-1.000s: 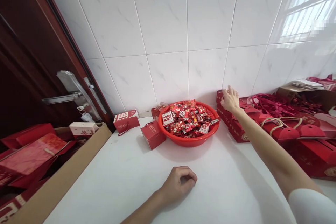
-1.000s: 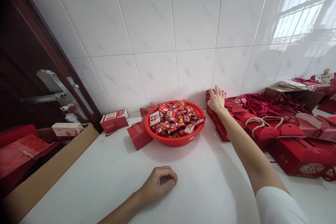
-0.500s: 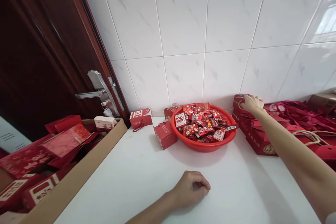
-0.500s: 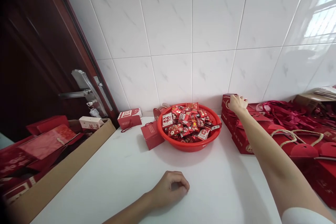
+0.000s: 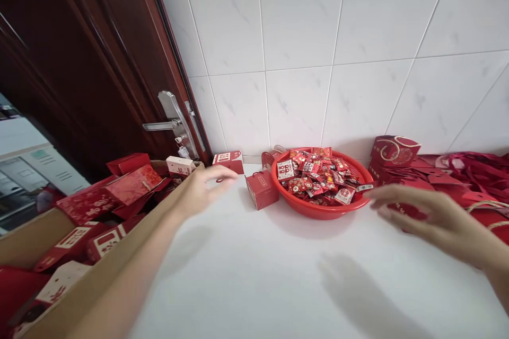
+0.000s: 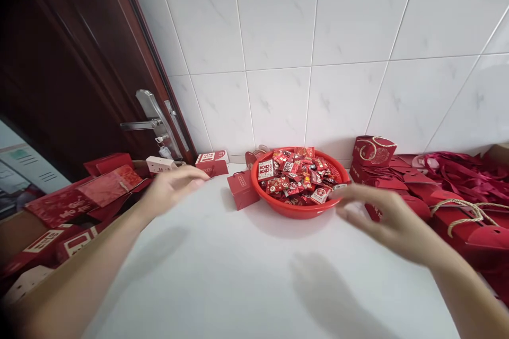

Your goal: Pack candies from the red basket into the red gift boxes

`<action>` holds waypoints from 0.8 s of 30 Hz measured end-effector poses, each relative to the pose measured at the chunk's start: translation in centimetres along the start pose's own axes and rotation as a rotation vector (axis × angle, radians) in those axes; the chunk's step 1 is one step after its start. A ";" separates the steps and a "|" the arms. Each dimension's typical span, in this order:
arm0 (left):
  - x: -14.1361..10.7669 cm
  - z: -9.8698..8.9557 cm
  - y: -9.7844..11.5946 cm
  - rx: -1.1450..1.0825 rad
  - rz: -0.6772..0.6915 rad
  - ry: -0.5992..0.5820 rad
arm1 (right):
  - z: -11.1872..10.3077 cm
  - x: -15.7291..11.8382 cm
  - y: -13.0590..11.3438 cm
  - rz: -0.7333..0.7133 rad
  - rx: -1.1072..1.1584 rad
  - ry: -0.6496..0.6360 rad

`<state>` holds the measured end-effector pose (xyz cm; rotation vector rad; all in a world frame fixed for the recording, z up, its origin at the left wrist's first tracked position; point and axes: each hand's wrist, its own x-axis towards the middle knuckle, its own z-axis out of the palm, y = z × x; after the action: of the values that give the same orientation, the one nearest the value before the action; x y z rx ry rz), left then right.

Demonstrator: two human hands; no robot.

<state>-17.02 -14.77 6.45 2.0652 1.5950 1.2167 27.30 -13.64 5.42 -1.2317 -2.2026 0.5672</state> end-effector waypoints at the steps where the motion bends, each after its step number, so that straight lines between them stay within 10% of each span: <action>1: 0.8 -1.4 -0.9 0.023 -0.063 0.079 | 1.0 -1.0 -0.2 -0.011 0.059 -0.085; 4: 3.2 -2.2 -3.2 0.081 -0.159 0.065 | 4.4 -2.4 -0.7 -0.013 0.118 -0.306; 13: 6.2 8.1 -4.0 0.274 -0.345 -0.398 | 8.3 -0.5 -3.6 -0.127 0.086 -0.570; 19: 2.6 4.4 -5.2 0.205 -0.302 -0.332 | 7.7 -0.1 -2.1 -0.074 0.222 -0.489; 24: -3.5 2.1 -1.3 0.198 0.086 -0.365 | 9.0 1.5 -1.9 0.032 0.560 -0.385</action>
<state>-16.50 -16.83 2.68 2.3329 1.5147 0.6717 19.67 -14.15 0.03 -0.9081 -2.0919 1.4181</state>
